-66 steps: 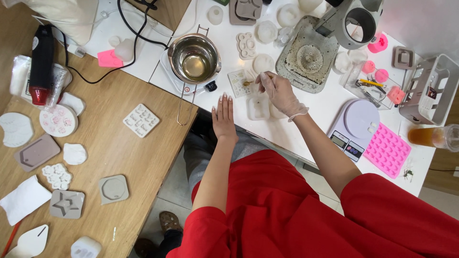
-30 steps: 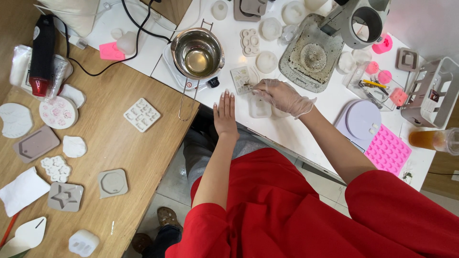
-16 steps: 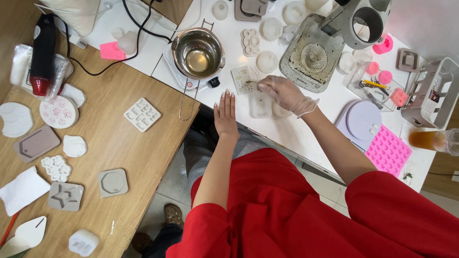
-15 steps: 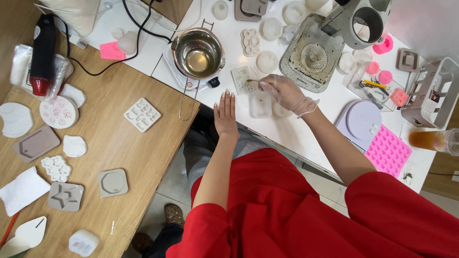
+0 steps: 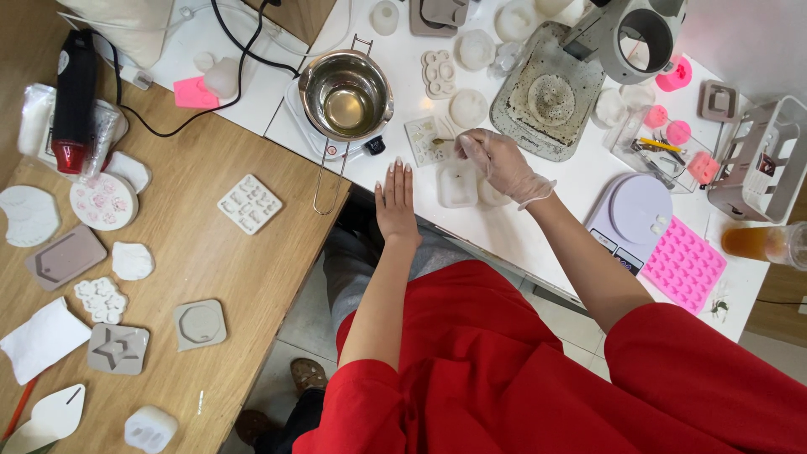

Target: Pouring melted material into various small decorative molds using a spoon.

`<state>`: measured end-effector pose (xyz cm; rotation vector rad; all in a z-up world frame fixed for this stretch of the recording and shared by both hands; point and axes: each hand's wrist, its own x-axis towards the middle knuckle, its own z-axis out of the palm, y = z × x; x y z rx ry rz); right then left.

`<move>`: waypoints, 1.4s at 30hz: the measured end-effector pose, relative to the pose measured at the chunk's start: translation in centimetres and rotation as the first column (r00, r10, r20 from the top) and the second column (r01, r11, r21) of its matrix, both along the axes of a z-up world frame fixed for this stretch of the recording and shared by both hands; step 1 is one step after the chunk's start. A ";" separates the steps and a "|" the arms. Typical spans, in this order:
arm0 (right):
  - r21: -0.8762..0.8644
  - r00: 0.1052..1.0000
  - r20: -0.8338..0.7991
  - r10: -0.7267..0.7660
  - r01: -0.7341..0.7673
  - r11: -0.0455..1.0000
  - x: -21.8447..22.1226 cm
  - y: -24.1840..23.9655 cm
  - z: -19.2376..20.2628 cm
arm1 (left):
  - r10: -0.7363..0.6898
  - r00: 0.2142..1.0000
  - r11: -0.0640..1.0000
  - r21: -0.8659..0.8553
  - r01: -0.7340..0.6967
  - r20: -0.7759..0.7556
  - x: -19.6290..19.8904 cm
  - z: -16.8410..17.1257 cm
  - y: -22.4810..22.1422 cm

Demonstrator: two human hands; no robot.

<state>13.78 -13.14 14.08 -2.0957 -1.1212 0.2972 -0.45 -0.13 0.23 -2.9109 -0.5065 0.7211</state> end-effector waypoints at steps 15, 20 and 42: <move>0.267 0.424 -0.888 -0.179 0.791 0.551 3.0 4.8 3.4 | 0.006 1.000 0.999 0.039 -0.007 0.009 0.0 -0.2 -0.2; 0.362 0.675 -0.697 -0.242 0.623 0.694 1.7 9.1 1.0 | 0.070 0.995 0.997 0.023 -0.072 0.064 1.7 -5.6 -1.0; 0.140 0.620 -0.583 -0.525 0.713 0.687 2.6 1.9 0.0 | 0.803 -0.495 -0.446 -0.886 -0.128 -0.332 -0.7 -9.0 -0.2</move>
